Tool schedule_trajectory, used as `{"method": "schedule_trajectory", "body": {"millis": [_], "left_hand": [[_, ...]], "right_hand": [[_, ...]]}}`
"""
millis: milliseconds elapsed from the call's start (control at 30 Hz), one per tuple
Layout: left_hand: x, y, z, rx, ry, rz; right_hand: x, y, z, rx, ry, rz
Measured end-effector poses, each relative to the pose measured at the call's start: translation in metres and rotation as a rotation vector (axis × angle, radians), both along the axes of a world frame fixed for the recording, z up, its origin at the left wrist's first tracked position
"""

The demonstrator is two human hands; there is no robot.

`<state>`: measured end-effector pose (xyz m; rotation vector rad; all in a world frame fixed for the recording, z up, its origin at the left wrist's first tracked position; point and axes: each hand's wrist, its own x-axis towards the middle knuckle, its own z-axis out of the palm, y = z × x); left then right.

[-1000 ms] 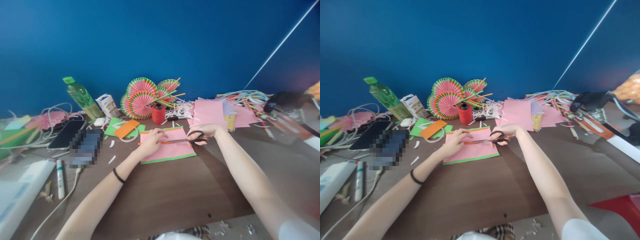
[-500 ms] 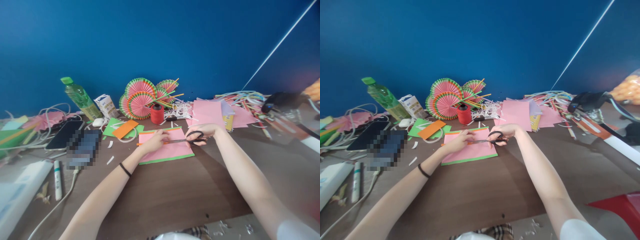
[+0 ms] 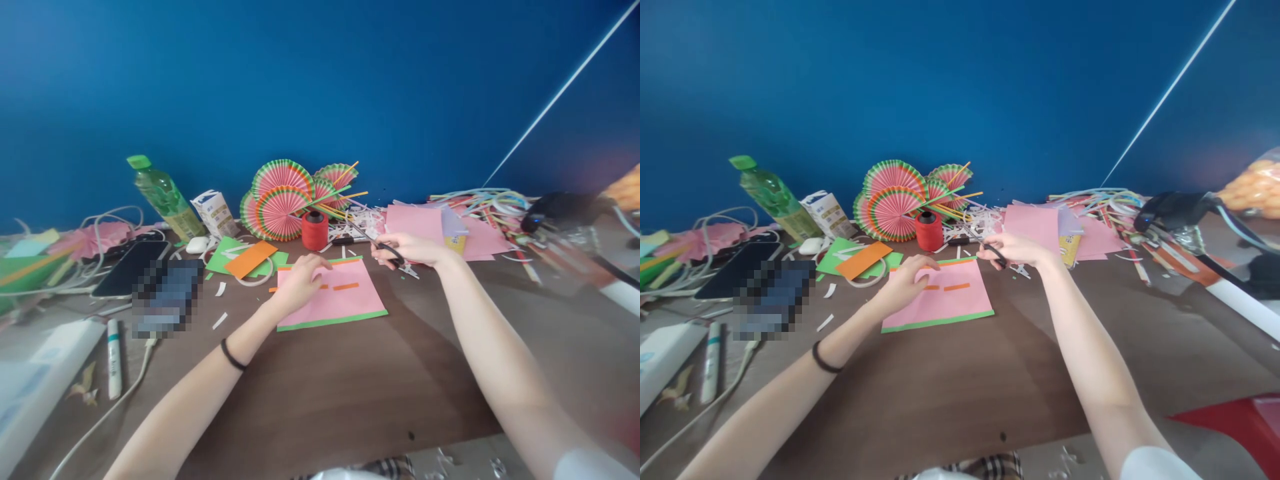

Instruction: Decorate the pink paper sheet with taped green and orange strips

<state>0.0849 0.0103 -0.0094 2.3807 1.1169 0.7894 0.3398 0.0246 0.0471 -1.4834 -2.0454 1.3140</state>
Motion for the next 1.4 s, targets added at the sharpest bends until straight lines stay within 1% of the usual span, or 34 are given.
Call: {"method": "schedule_trajectory", "body": {"millis": [33,167,300,400,567,667,867,1000,1200,1400], "left_hand": [[-0.003,-0.005,0.000,0.037,0.037,0.016],[-0.011,-0.021,-0.007,0.115,0.112,-0.045],[-0.014,-0.031,-0.017,0.181,0.242,0.046],[-0.016,-0.039,-0.023,0.164,0.328,0.061],[-0.020,-0.045,-0.031,0.133,0.346,0.011],[-0.019,-0.045,-0.032,0.141,0.361,0.003],[-0.017,-0.045,-0.031,0.154,0.390,-0.020],[-0.018,-0.045,-0.031,0.156,0.388,-0.032],[-0.017,-0.045,-0.031,0.159,0.397,-0.018],[-0.016,-0.047,-0.028,0.149,0.415,-0.017]], "right_hand": [[-0.004,0.000,-0.001,0.027,-0.061,-0.010],[-0.020,0.003,-0.011,0.104,-0.229,-0.006],[-0.032,0.005,-0.022,0.206,-0.435,0.010],[-0.042,0.004,-0.027,0.256,-0.559,0.047],[-0.055,0.000,-0.031,0.265,-0.711,0.075],[-0.059,-0.002,-0.034,0.271,-0.741,0.074],[-0.062,-0.004,-0.033,0.285,-0.798,0.039],[-0.062,-0.004,-0.032,0.273,-0.797,0.046],[-0.061,-0.004,-0.032,0.247,-0.778,0.054],[-0.061,-0.003,-0.034,0.284,-0.799,0.049]]}}
